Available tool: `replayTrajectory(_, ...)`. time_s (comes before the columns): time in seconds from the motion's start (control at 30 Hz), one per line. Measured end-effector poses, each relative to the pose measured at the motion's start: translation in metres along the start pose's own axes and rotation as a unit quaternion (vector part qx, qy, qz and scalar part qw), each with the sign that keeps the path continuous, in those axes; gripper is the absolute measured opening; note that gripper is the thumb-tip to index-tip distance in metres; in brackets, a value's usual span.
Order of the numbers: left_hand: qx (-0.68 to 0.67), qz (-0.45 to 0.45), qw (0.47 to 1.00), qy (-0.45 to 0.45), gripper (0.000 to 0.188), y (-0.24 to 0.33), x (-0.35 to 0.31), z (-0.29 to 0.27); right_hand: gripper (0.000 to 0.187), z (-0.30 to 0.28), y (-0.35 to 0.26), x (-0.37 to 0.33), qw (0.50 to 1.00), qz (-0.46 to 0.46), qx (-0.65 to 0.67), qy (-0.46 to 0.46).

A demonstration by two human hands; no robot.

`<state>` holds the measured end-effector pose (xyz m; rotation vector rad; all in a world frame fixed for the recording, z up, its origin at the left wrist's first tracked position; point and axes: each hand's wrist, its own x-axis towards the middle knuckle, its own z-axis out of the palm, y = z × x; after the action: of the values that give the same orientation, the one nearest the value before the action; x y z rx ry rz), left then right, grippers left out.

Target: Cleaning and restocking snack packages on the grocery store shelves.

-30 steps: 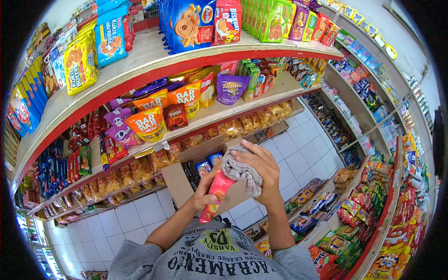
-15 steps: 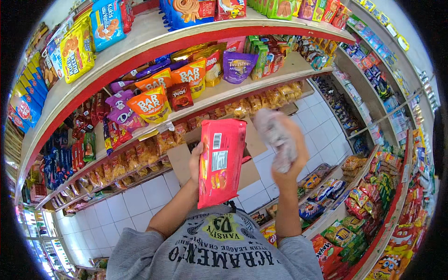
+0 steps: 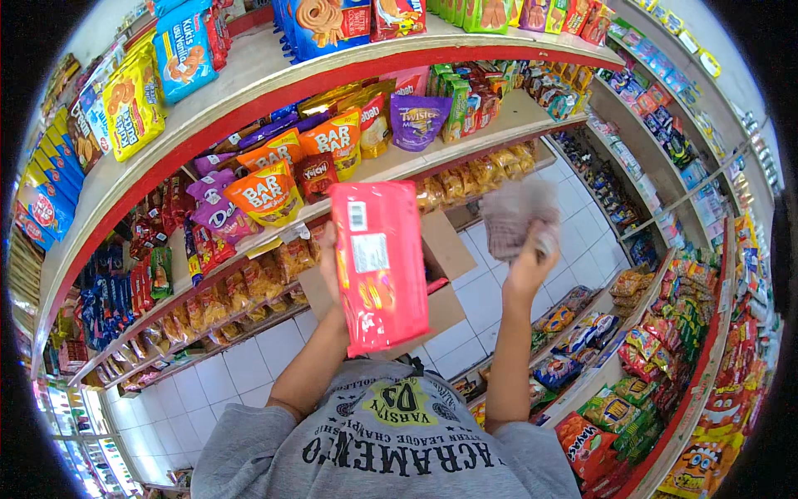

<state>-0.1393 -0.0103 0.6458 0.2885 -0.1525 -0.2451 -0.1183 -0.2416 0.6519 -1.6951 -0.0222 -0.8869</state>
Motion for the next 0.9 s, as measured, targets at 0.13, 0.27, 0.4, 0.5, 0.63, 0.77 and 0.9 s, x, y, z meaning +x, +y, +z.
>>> replayTrajectory(0.13,-0.001,0.11,0.994,-0.012,0.074,0.021,0.006,0.014,0.04,-0.01,0.001,-0.036,0.878,0.344,0.272,0.192)
replayTrajectory(0.27,0.088,0.295,0.948,0.08,0.06,0.014,0.019,0.024,0.036,0.008,-0.015,-0.097,0.757,0.525,0.389,0.005)
replayTrajectory(0.4,0.125,0.363,0.915,0.124,0.052,-0.019,0.031,-0.006,0.037,0.036,-0.054,-0.112,0.712,0.537,0.449,-0.058)
replayTrajectory(0.5,0.201,0.384,0.897,0.085,0.051,-0.014,0.036,-0.02,0.037,0.037,-0.058,-0.108,0.697,0.515,0.489,-0.099)
replayTrajectory(0.63,0.177,0.406,0.889,0.112,0.051,0.011,0.037,-0.036,0.038,0.031,-0.058,-0.109,0.69,0.551,0.44,-0.164)
replayTrajectory(0.77,0.192,0.449,0.868,0.088,0.052,0.038,0.013,0.021,0.039,0.026,-0.055,-0.106,0.688,0.527,0.463,-0.187)
replayTrajectory(0.9,0.196,0.517,0.827,0.099,0.054,0.08,-0.014,0.02,0.039,0.029,-0.042,-0.103,0.665,0.507,0.512,-0.197)
